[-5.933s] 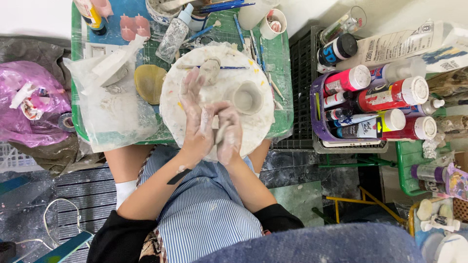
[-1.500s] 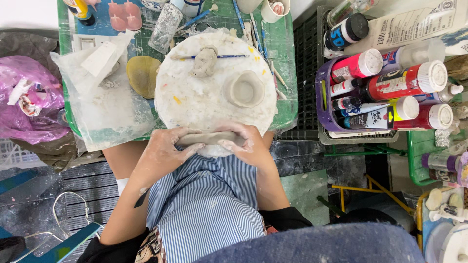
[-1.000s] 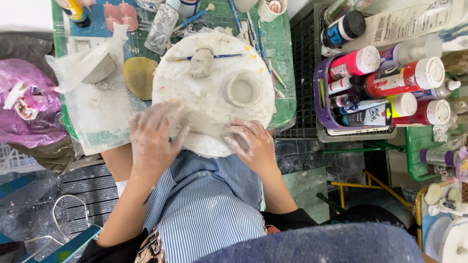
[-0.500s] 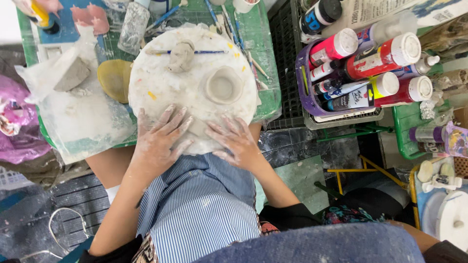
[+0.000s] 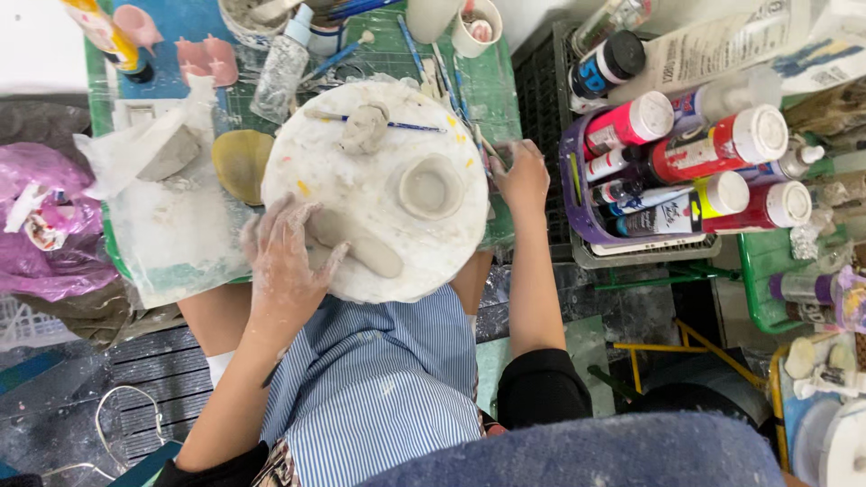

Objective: The person shapes a small piece of clay by hand on a white board, using their fingers and palms to roll and flatten it. They then use a tool to trim the edges of the clay piece and spray it with a bottle before attaching it to a small clay cup.

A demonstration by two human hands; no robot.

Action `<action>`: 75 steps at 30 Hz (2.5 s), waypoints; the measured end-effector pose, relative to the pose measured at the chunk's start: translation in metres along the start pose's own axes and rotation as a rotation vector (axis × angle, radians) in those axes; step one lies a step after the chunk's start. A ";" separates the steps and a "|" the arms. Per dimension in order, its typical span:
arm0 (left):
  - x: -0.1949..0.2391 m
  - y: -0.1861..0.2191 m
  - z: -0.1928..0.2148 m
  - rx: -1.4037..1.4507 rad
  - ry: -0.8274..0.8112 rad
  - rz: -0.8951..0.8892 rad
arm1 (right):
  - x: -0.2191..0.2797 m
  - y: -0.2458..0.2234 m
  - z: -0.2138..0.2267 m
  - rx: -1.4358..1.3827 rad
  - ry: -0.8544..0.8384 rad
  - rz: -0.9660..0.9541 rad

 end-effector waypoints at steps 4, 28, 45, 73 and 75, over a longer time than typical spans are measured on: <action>-0.008 -0.004 -0.001 0.388 -0.089 0.093 | -0.008 -0.008 0.004 -0.080 -0.079 -0.023; -0.034 0.031 -0.045 -0.243 -0.327 -0.255 | -0.086 -0.084 -0.061 -0.308 -0.520 0.383; -0.072 -0.051 0.006 0.074 -0.028 0.068 | -0.097 -0.090 -0.054 -0.230 -0.530 0.338; -0.150 -0.138 -0.051 0.042 0.083 0.291 | -0.101 -0.301 -0.092 -0.114 -0.547 0.794; -0.149 -0.131 -0.045 -0.055 0.175 0.223 | -0.097 -0.318 -0.133 0.067 -0.565 0.919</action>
Point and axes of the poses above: each hand's wrist, its own x-axis away from the middle knuckle, its own z-axis out of the back of the hand, y = z × x, the point moved 9 cm from there along -x, towards the middle knuckle, and after that the axes turned 7 degrees about -x, right-handed, at the moved point
